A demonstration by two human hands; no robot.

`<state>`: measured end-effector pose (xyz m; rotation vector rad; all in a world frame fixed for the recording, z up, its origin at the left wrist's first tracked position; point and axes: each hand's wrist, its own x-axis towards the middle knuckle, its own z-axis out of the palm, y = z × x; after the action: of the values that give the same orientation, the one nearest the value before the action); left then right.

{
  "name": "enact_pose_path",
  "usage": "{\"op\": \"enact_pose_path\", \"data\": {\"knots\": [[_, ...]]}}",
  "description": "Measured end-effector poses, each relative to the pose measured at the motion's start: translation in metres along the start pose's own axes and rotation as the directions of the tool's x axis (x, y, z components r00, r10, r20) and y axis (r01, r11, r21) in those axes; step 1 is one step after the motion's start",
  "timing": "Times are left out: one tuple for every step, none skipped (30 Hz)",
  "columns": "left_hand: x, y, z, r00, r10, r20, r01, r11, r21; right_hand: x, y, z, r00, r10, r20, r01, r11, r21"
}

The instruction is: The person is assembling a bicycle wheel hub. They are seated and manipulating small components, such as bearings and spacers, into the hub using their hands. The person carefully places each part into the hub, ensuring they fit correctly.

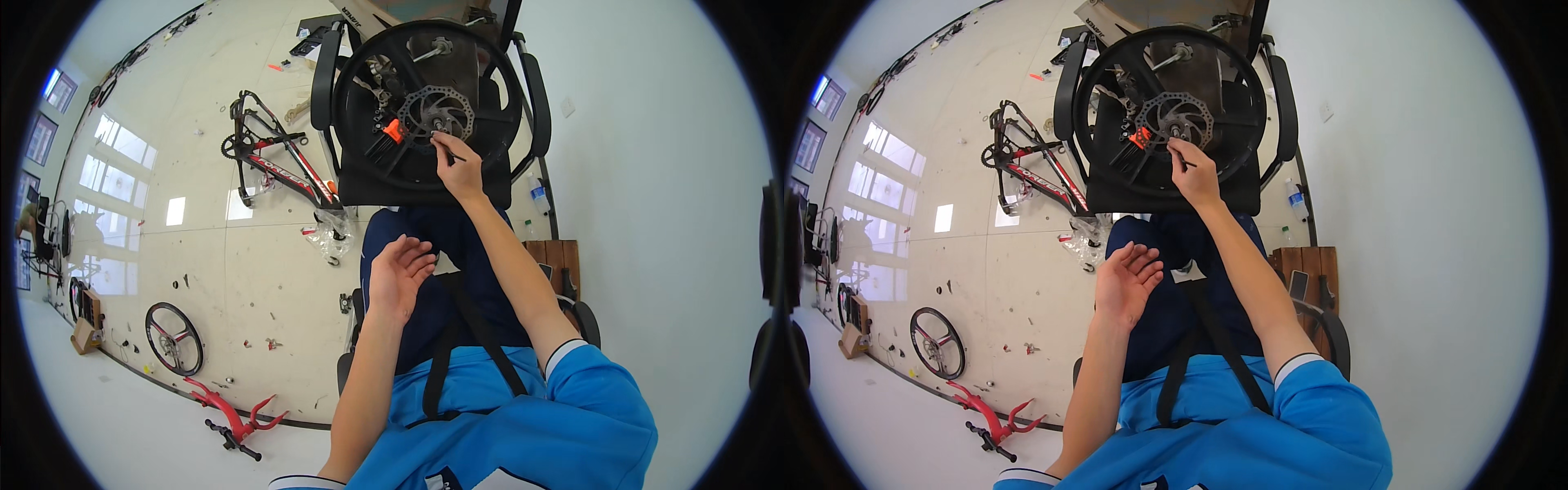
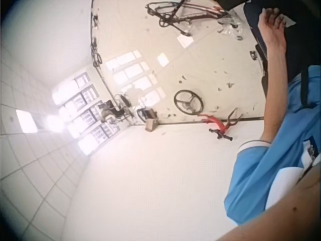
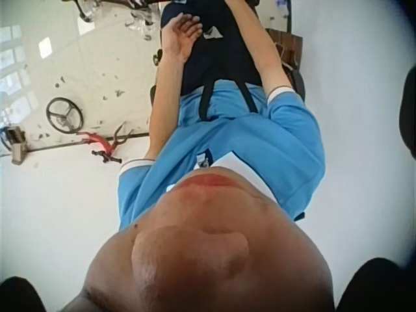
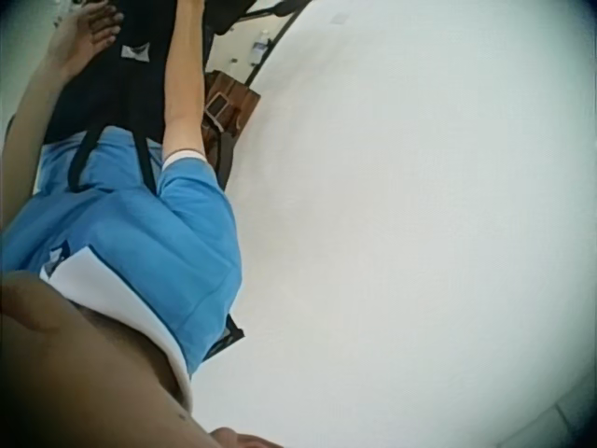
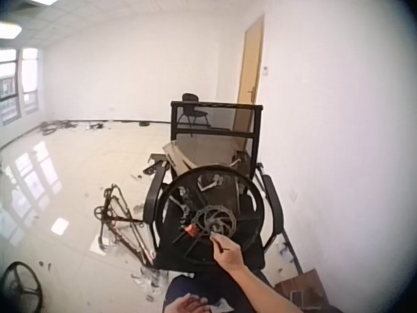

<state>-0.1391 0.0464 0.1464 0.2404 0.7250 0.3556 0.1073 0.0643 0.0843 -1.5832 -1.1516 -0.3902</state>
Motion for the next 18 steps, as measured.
{"op": "enact_pose_path", "data": {"knots": [[-0.001, 0.0, 0.002, 1.0, -0.003, -0.001, 0.003, 1.0, -0.005, 0.001, 0.0, -0.003, 0.999, -0.042, 0.032, 0.043, 0.999, -0.023], [-0.002, 0.0, 0.002, 1.0, -0.009, -0.002, 0.009, 1.0, -0.007, 0.001, 0.0, -0.006, 0.995, -0.081, 0.063, 0.084, 0.995, -0.046], [-0.001, -0.001, 0.002, 1.0, -0.015, -0.004, 0.015, 1.0, -0.008, 0.002, 0.001, -0.009, 0.989, -0.118, 0.095, 0.124, 0.99, -0.068], [0.001, 0.0, 0.001, 1.0, -0.029, 0.007, 0.029, 0.998, -0.056, 0.005, 0.005, -0.012, 0.968, -0.18, 0.174, 0.2, 0.975, -0.103], [0.001, 0.0, -0.001, 0.999, -0.049, 0.015, 0.051, 0.994, -0.101, 0.007, 0.008, -0.017, 0.94, -0.228, 0.255, 0.268, 0.954, -0.133], [0.002, 0.0, -0.003, 0.997, -0.069, 0.023, 0.072, 0.987, -0.146, 0.009, 0.012, -0.021, 0.903, -0.269, 0.336, 0.336, 0.929, -0.158], [0.005, -0.001, -0.003, 0.996, -0.072, 0.047, 0.079, 0.982, -0.17, 0.013, 0.018, -0.022, 0.893, -0.289, 0.346, 0.364, 0.915, -0.175], [0.005, -0.001, -0.005, 0.995, -0.073, 0.06, 0.084, 0.977, -0.196, 0.013, 0.022, -0.02, 0.883, -0.305, 0.357, 0.386, 0.904, -0.184], [0.006, -0.001, -0.005, 0.994, -0.076, 0.077, 0.092, 0.971, -0.221, 0.015, 0.022, -0.021, 0.873, -0.319, 0.369, 0.409, 0.891, -0.196], [0.003, -0.001, -0.003, 0.996, -0.082, 0.043, 0.089, 0.971, -0.222, 0.015, 0.022, -0.022, 0.886, -0.354, 0.3, 0.419, 0.887, -0.191], [0.003, 0.0, -0.002, 0.996, -0.077, 0.033, 0.083, 0.972, -0.219, 0.018, 0.021, -0.023, 0.892, -0.335, 0.302, 0.406, 0.888, -0.214], [0.004, 0.0, -0.003, 0.997, -0.072, 0.024, 0.076, 0.973, -0.217, 0.018, 0.019, -0.025, 0.899, -0.317, 0.303, 0.393, 0.889, -0.236], [0.004, 0.001, -0.003, 0.998, -0.067, 0.014, 0.069, 0.974, -0.214, 0.02, 0.017, -0.026, 0.904, -0.299, 0.304, 0.381, 0.888, -0.258], [0.004, 0.0, -0.003, 0.998, -0.064, 0.007, 0.064, 0.976, -0.209, 0.017, 0.018, -0.023, 0.911, -0.319, 0.26, 0.382, 0.892, -0.243], [0.004, 0.0, -0.003, 0.998, -0.06, -0.001, 0.059, 0.977, -0.204, 0.018, 0.02, -0.024, 0.911, -0.293, 0.289, 0.373, 0.885, -0.278], [0.005, 0.0, -0.002, 0.998, -0.057, -0.008, 0.054, 0.978, -0.199, 0.019, 0.022, -0.024, 0.911, -0.266, 0.316, 0.365, 0.877, -0.313], [0.004, -0.001, -0.003, 0.998, -0.058, 0.008, 0.059, 0.977, -0.207, 0.018, 0.02, -0.023, 0.911, -0.23, 0.343, 0.35, 0.87, -0.346], [0.004, -0.001, -0.003, 0.998, -0.06, 0.023, 0.063, 0.975, -0.215, 0.018, 0.019, -0.021, 0.919, -0.238, 0.313, 0.34, 0.882, -0.326]]}}
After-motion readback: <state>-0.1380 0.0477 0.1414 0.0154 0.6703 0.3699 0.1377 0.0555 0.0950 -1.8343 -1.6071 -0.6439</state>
